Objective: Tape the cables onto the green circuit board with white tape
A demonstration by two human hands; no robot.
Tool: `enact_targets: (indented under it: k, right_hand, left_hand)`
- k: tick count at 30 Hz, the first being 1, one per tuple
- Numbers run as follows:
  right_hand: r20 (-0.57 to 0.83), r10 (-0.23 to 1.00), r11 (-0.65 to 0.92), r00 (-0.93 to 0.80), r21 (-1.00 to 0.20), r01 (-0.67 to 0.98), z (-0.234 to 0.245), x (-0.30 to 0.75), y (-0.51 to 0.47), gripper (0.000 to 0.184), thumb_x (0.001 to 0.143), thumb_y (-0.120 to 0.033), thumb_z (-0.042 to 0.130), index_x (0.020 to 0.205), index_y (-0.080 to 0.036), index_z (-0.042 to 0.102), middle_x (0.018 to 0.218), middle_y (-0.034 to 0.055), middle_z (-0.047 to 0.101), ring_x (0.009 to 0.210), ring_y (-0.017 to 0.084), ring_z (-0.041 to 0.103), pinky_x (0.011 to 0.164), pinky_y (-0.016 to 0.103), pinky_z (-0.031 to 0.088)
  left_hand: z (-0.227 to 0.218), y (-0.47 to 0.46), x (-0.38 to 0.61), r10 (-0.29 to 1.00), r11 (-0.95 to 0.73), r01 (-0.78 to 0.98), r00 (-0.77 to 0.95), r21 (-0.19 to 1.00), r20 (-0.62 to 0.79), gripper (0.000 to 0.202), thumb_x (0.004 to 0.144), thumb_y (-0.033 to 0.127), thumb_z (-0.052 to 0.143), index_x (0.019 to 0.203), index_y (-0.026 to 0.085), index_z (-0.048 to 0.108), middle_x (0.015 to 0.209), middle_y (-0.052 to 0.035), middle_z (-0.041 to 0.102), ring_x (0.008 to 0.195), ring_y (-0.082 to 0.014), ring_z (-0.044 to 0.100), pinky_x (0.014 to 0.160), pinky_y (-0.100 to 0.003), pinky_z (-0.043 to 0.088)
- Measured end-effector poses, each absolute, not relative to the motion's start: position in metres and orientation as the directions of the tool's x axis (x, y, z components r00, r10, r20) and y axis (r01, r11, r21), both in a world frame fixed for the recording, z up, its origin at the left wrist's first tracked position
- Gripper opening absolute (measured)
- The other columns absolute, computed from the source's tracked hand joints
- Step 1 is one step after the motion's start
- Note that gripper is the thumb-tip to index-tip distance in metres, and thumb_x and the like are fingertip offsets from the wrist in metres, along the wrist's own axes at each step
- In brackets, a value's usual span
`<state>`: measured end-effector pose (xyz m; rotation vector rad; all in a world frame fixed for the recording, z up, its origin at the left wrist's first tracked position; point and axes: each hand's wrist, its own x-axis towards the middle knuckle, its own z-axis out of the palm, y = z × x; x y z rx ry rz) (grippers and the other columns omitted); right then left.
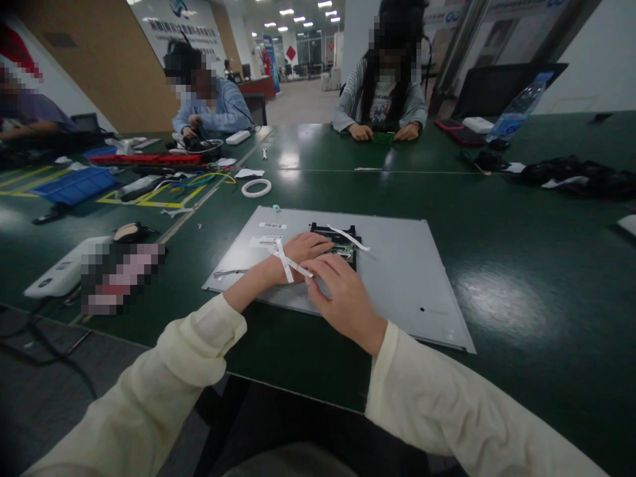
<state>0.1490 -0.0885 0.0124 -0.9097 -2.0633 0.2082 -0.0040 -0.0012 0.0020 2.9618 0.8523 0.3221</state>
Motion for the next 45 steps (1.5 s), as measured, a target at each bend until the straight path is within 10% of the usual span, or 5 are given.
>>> enact_targets:
  k: [12,23,32,45]
  right_hand:
    - [0.578,0.698,0.699,-0.423,-0.423,0.576,0.016,0.153,-0.082,0.023,0.088,-0.025,0.046,0.107,-0.016,0.055,0.084,0.0055,0.060,0.075,0.016,0.054,0.068,0.028,0.043]
    - [0.344,0.939,0.202,-0.006,-0.534,0.821,0.002,0.228,-0.029,0.028,0.089,-0.037,0.042,0.095,-0.017,0.061,0.062,0.0007,0.059,0.058,0.015,0.054,0.057,0.026,0.034]
    - [0.444,0.896,0.230,-0.016,-0.433,0.872,-0.008,0.233,-0.022,0.032,0.085,-0.037,0.047,0.101,-0.014,0.060,0.091,0.0096,0.060,0.065,0.015,0.054,0.065,0.029,0.040]
    - [0.289,0.956,0.219,0.052,-0.819,0.531,-0.003,0.223,-0.026,0.023,0.076,-0.027,0.050,0.088,-0.014,0.065,0.061,0.0011,0.059,0.057,0.013,0.054,0.056,0.025,0.039]
  left_hand:
    - [0.004,-0.006,-0.002,0.528,-0.848,0.523,0.824,0.084,0.207,0.046,0.083,0.034,0.050,0.123,0.014,0.045,0.124,-0.0121,0.049,0.118,-0.0245,0.043,0.098,-0.039,0.033]
    - [-0.005,-0.005,0.006,0.585,-0.798,0.602,0.759,0.034,0.287,0.037,0.091,0.037,0.038,0.120,0.017,0.050,0.127,-0.0104,0.047,0.117,-0.0238,0.045,0.098,-0.040,0.035]
    - [-0.003,-0.009,0.010,0.575,-0.814,0.578,0.790,0.054,0.215,0.045,0.087,0.035,0.045,0.127,0.015,0.042,0.128,-0.0106,0.047,0.117,-0.0232,0.044,0.098,-0.040,0.034]
    - [-0.005,-0.006,0.006,0.558,-0.827,0.558,0.802,0.068,0.213,0.046,0.088,0.035,0.043,0.129,0.015,0.041,0.130,-0.0095,0.048,0.117,-0.0233,0.044,0.098,-0.039,0.033]
